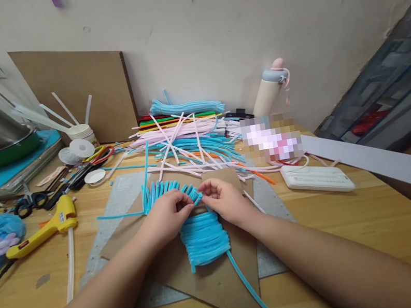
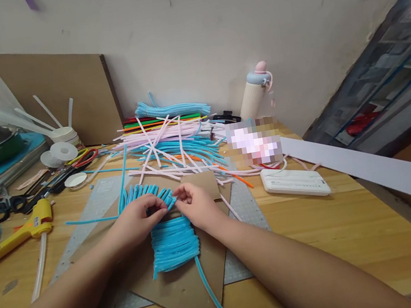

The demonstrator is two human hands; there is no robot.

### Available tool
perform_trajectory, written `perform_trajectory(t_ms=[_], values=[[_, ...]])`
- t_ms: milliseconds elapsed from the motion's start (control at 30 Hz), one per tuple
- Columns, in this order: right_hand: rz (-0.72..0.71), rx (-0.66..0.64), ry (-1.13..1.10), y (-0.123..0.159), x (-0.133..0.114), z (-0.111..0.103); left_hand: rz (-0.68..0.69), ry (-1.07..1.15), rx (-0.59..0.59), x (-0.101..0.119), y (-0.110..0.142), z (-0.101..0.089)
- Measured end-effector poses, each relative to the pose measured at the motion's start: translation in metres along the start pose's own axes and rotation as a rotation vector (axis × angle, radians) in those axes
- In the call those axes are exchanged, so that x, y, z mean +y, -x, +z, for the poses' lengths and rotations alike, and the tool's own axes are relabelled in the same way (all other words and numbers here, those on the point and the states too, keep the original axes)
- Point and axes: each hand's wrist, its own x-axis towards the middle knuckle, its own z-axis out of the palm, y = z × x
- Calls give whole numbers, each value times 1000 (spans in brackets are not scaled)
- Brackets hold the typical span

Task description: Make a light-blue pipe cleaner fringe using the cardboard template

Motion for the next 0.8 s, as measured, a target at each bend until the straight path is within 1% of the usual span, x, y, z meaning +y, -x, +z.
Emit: perform_trajectory(t_ms=[67, 133, 200, 233, 300, 400, 500, 667, 800], values=[[17, -5, -58, -1, 3, 0, -44, 63, 48, -2, -1, -3], [23, -26, -67, -1, 5, 0, -111, 134, 129, -5, -3, -7], [19, -43, -64, 0, 4, 0, -130, 159, 179, -7, -4, -10], [18, -47, -64, 0, 4, 0, -119, 145, 179, -8, -4, -11], [17, -46, -62, 1, 3, 0, -84, 80, 141, -7, -3, -10], [15, -34, -56, 1, 2, 1, -30, -32, 82, -6, -1, -6], [15, -39, -55, 1, 1, 1, 10, -95, 63, -6, 0, -1], [11, -41, -64, 1, -1, 1, -16, -75, 63, -7, -1, -1], [13, -49, -74, 0, -1, 1, -1, -76, 84, -6, -1, -1]])
